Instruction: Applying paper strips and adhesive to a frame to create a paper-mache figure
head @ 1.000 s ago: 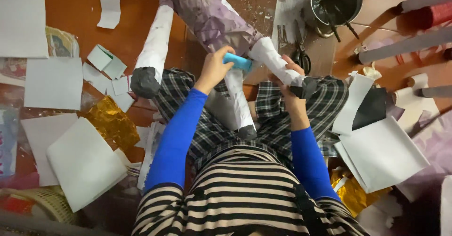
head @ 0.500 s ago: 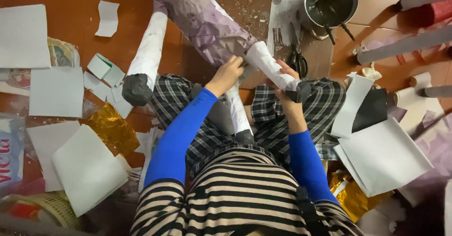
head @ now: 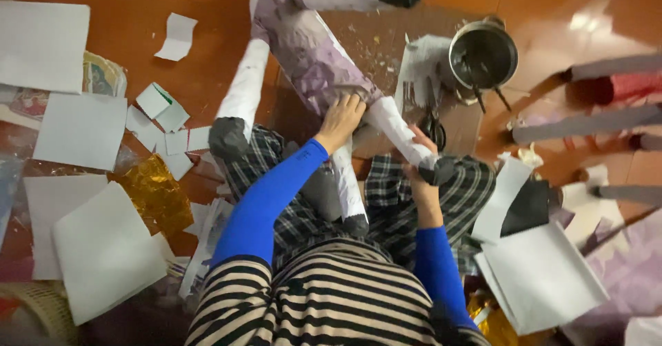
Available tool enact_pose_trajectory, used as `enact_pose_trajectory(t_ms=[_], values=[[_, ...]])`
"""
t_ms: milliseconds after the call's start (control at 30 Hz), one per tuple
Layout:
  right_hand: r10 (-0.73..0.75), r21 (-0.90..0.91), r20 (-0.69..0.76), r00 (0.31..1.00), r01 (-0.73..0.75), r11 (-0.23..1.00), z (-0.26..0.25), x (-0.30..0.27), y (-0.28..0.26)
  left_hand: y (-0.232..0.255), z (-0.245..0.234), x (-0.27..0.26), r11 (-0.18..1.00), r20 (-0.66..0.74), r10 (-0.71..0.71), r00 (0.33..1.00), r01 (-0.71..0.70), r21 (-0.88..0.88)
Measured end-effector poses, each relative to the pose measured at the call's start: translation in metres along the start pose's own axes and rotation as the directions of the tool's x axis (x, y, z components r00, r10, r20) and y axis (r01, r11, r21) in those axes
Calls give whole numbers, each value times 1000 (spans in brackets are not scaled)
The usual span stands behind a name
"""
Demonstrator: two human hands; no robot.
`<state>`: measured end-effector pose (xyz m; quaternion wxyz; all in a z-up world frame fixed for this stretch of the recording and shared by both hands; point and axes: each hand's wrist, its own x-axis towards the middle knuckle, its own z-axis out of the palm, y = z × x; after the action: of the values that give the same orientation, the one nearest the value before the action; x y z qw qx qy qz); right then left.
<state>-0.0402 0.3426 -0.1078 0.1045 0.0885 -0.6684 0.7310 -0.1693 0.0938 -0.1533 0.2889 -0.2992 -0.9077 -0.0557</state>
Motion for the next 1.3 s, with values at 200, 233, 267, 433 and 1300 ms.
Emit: enact_pose_trajectory(t_ms=[200, 233, 267, 433, 1300], values=[[91, 228, 4, 996, -90, 970, 11, 0, -15, 14, 52, -7, 937, -2, -297, 955, 291, 191], [82, 229, 19, 996, -84, 970, 7, 0, -5, 9, 56, -14, 932, -13, -306, 952, 302, 199], [80, 194, 10, 997, -80, 978, 3, 1, 4, 4, 60, -21, 942, 282, -294, 913, 328, -79], [44, -212, -142, 989, -74, 974, 21, 9, -21, -40, -11, -28, 570, 561, -391, 730, 670, -475], [464, -911, -165, 870, -315, 266, -102, 65, -75, -248, -138, -128, 511, 23, -843, 537, 815, -274]])
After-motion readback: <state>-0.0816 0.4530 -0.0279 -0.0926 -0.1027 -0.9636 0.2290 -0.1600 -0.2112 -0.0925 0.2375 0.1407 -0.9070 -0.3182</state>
